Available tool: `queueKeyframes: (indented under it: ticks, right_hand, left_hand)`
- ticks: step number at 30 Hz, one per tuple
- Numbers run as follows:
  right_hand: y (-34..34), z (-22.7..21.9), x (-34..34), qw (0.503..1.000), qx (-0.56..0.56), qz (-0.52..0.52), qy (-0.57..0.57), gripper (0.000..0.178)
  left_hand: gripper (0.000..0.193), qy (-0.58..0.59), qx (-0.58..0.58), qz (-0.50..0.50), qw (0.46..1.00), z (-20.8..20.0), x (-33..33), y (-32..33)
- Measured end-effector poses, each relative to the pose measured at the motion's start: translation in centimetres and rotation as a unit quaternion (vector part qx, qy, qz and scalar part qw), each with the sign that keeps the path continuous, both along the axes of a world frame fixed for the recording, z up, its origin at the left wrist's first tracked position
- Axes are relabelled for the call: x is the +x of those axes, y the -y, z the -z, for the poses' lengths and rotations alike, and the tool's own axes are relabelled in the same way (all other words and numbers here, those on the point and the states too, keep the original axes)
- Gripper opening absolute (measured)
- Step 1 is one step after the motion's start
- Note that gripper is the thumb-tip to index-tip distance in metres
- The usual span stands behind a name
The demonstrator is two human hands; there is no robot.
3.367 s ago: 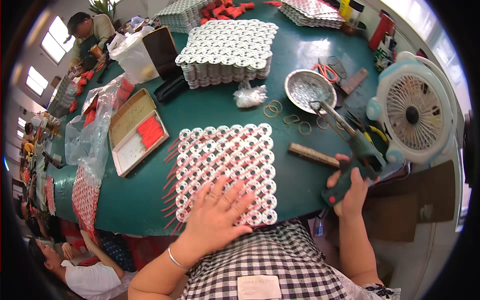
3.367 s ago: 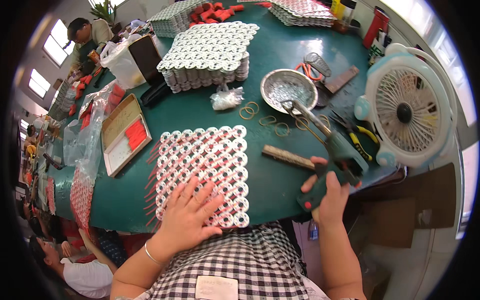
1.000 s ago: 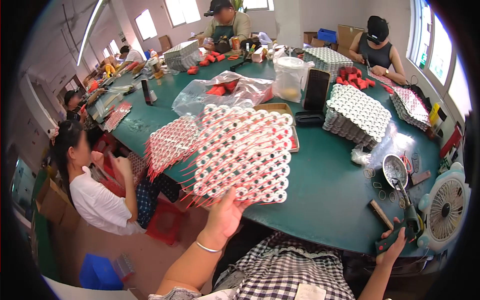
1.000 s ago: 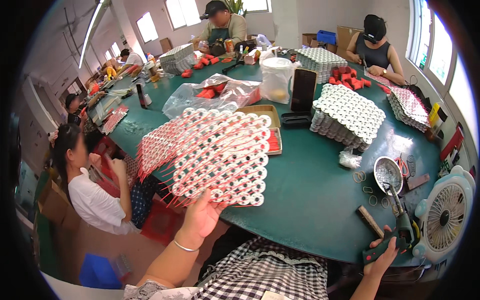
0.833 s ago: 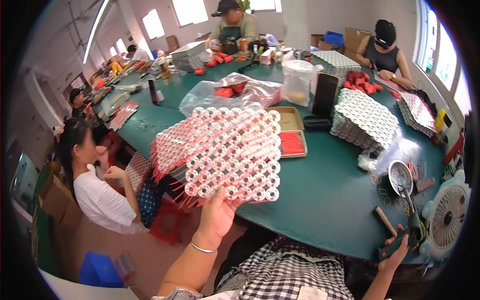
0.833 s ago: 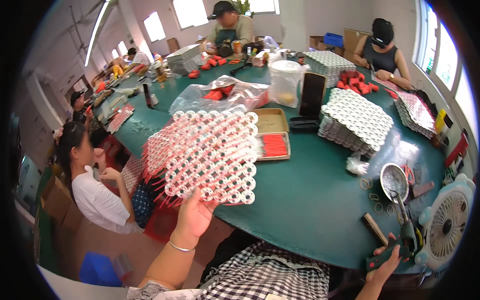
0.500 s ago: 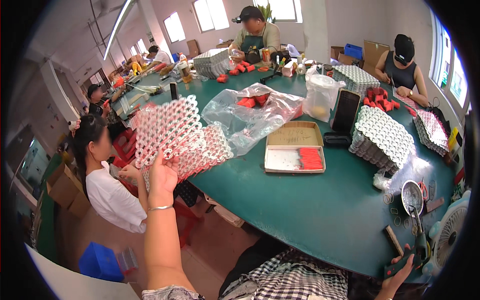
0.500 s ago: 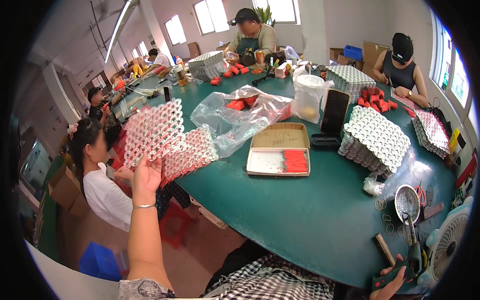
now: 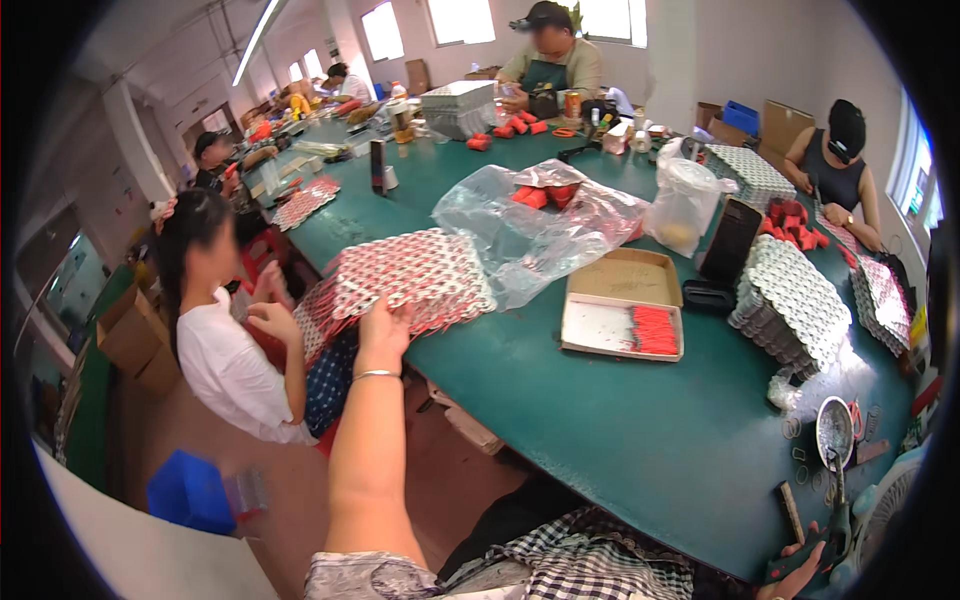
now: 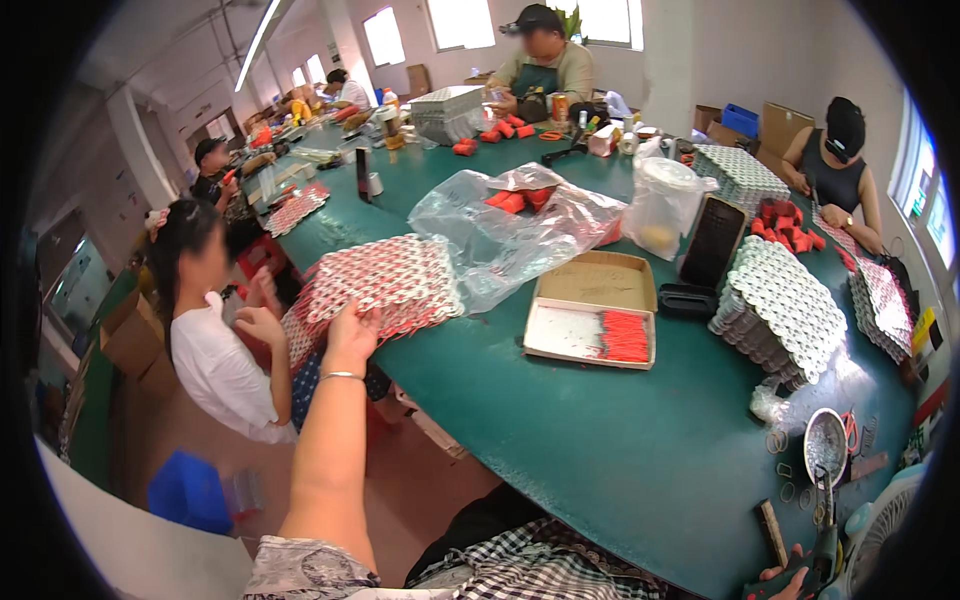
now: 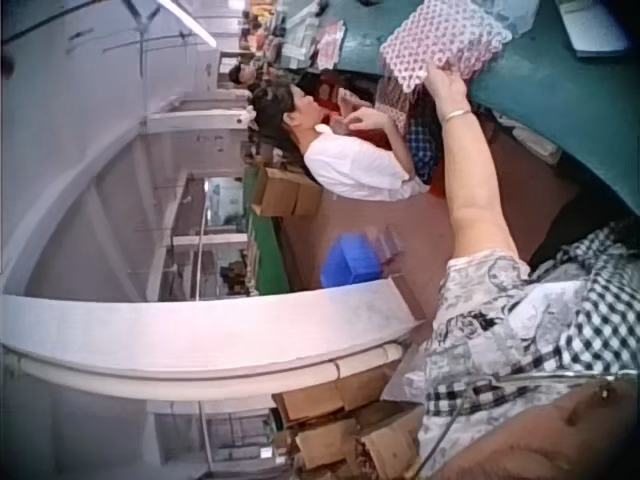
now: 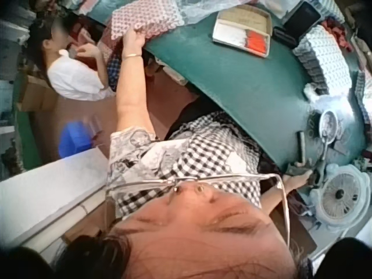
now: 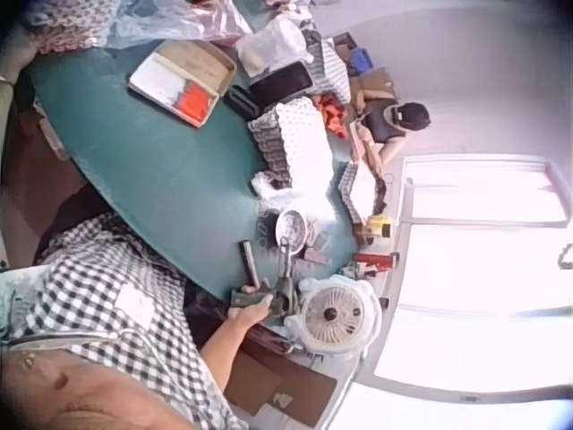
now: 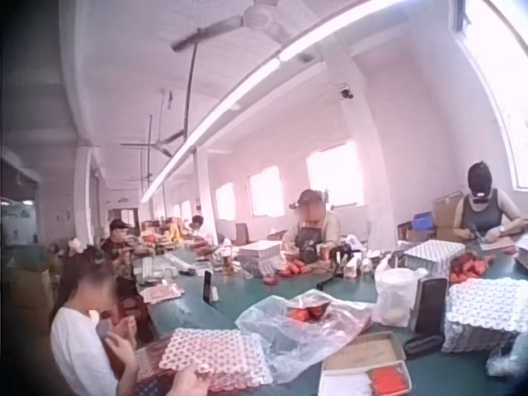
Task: The person solders red wires onto circular LED boards with a soldering iron at a production workbench.
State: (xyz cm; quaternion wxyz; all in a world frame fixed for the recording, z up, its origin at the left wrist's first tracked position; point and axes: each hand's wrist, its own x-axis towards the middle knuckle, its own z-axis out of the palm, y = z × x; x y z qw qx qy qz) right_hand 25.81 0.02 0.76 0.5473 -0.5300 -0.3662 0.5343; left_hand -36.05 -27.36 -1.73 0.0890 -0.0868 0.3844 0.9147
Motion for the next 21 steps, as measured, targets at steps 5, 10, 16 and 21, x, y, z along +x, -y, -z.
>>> queueKeyframes:
  ticks: [5, 10, 16, 21]
  right_hand:
    - [-0.8, 0.6, 0.3, 0.998, -0.009, 0.055, -0.017, 0.039]
    - [-3.5, 6.0, 4.7, 0.997, 0.065, -0.002, -0.032, 0.039]
    - [-0.6, 0.9, 0.2, 0.999, -0.017, 0.033, -0.008, 0.039]
    - [-1.0, 1.4, 1.4, 1.0, -0.019, 0.011, -0.006, 0.038]
  left_hand:
    - [0.019, -0.01, -0.058, -0.009, 0.998, -1.6, -0.7, -1.6]
    - [0.017, -0.021, -0.031, 0.041, 0.998, -2.4, -0.4, -7.5]
    - [0.018, -0.068, -0.037, 0.152, 0.985, -1.6, 1.5, -14.1]
    - [0.016, -0.075, 0.011, 0.045, 0.996, -0.7, 1.1, -10.7]
